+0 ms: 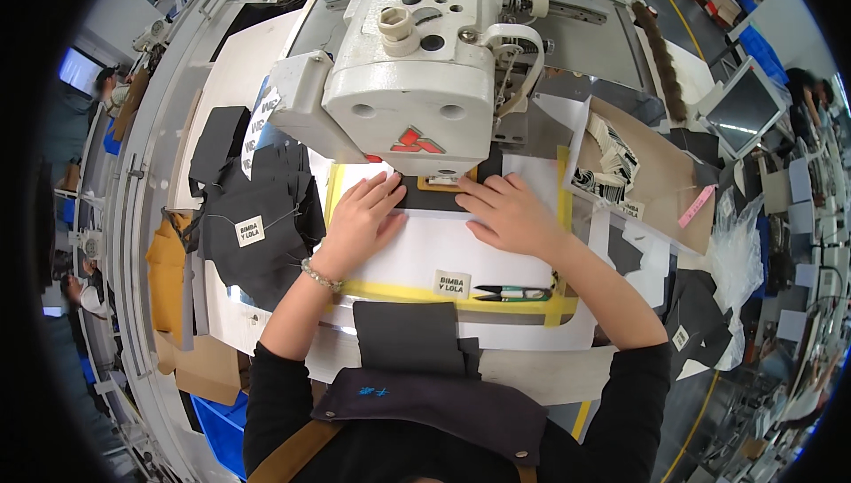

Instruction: The person sews white rectangular labels onto black fabric pieces using a sewing machine. They repeatedly pick up a fabric piece, place it under the needle, sew the label, and then remove the finished piece. The process is repeated multiple times throughout the video.

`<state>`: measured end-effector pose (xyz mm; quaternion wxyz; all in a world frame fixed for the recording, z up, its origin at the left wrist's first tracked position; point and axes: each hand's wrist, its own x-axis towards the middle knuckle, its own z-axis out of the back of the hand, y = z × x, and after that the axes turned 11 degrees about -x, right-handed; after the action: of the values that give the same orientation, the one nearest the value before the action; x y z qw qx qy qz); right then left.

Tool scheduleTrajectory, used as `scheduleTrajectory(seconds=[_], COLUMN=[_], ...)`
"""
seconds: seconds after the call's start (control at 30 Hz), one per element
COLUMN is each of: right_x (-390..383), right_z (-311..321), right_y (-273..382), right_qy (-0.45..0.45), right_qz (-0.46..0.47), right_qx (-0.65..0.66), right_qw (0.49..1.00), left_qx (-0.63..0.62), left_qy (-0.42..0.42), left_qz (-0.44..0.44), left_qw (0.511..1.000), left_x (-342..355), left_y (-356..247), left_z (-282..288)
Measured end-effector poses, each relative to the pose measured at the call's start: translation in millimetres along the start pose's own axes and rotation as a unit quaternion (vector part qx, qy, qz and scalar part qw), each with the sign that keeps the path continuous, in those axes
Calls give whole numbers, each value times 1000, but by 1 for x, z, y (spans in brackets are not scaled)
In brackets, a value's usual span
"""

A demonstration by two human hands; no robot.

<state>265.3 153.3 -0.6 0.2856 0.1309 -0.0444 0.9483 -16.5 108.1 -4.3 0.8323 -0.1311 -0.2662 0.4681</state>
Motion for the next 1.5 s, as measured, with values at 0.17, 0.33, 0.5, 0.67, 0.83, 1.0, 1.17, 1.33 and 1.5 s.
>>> scheduleTrajectory(seconds=[0.17,0.33,0.5,0.67,0.83,1.0,1.17,1.33,1.5], right_x=[6,7,7,9,8,7,4,1,2], right_z=[-10,-6,-7,-5,-5,-5,-2,-9,-10], right_y=[8,8,8,9,9,12,13,11,9], right_qy=[7,12,6,-2,5,1,-16,-29,-16], right_qz=[18,17,15,10,0,-7,-21,-36,-41], right_qx=[40,41,42,47,50,44,56,64,73], right_qw=[999,999,999,999,999,999,998,997,996], left_qx=[-7,3,-5,6,-28,-48,-61,-13,-33], left_qy=[28,43,13,33,97,101,148,143,157], left_qz=[-3,-15,-45,-135,-128,-154,-92,-99,-98], left_qw=[1000,999,999,990,987,982,983,985,982], left_x=[-14,-11,9,33,42,45,50,50,53], left_y=[12,13,9,13,25,38,30,29,28], left_z=[19,24,30,17,4,-6,-8,-8,-5])
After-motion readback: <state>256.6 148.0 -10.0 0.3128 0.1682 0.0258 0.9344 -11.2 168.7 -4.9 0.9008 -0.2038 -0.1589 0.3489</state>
